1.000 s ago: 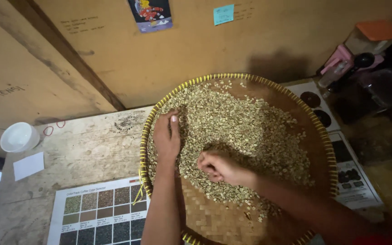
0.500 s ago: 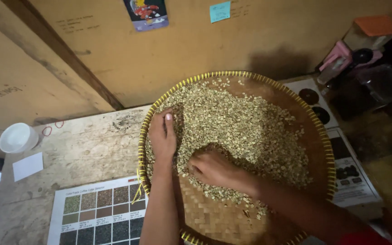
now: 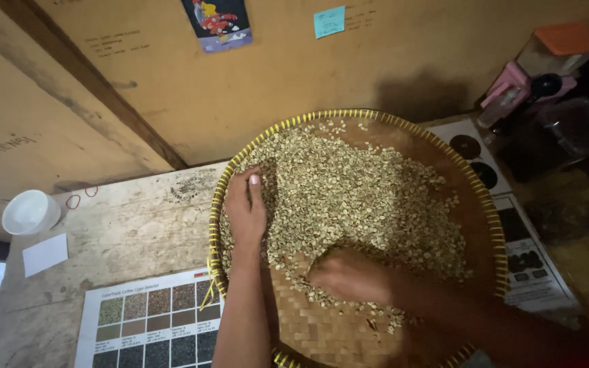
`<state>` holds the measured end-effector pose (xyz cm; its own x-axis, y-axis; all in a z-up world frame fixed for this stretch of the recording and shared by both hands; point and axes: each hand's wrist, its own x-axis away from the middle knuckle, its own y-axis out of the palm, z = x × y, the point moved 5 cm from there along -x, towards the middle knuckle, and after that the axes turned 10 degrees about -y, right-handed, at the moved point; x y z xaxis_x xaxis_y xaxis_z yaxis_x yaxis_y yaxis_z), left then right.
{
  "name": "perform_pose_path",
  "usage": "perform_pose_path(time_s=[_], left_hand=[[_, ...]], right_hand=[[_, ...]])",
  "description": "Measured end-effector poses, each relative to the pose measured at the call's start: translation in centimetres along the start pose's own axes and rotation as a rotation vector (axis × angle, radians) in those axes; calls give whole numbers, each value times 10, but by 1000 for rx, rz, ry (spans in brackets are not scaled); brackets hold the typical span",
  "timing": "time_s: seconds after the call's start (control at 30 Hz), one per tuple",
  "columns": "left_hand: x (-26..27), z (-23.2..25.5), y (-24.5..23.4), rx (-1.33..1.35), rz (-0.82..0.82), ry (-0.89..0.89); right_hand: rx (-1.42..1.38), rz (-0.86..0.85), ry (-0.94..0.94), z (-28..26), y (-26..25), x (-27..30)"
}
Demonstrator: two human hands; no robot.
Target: Sorting green coffee beans in a woven tray to identify and remove defects
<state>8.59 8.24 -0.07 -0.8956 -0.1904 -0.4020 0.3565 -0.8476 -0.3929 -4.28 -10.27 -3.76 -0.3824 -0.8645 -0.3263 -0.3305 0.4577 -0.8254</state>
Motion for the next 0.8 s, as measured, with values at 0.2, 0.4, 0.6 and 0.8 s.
perform_pose_path(time_s=[0.2, 0.4, 0.6, 0.8], left_hand=[[1, -2, -1, 14, 6, 32], [0, -9, 3, -28, 8, 42], [0, -1, 0, -6, 14, 15], [0, -2, 2, 9, 17, -7]], right_hand=[[-12, 62, 29, 25, 4, 11], [145, -4, -45, 13, 41, 22], [185, 115, 108, 36, 22, 11], [-155, 183, 184, 19, -2, 0]])
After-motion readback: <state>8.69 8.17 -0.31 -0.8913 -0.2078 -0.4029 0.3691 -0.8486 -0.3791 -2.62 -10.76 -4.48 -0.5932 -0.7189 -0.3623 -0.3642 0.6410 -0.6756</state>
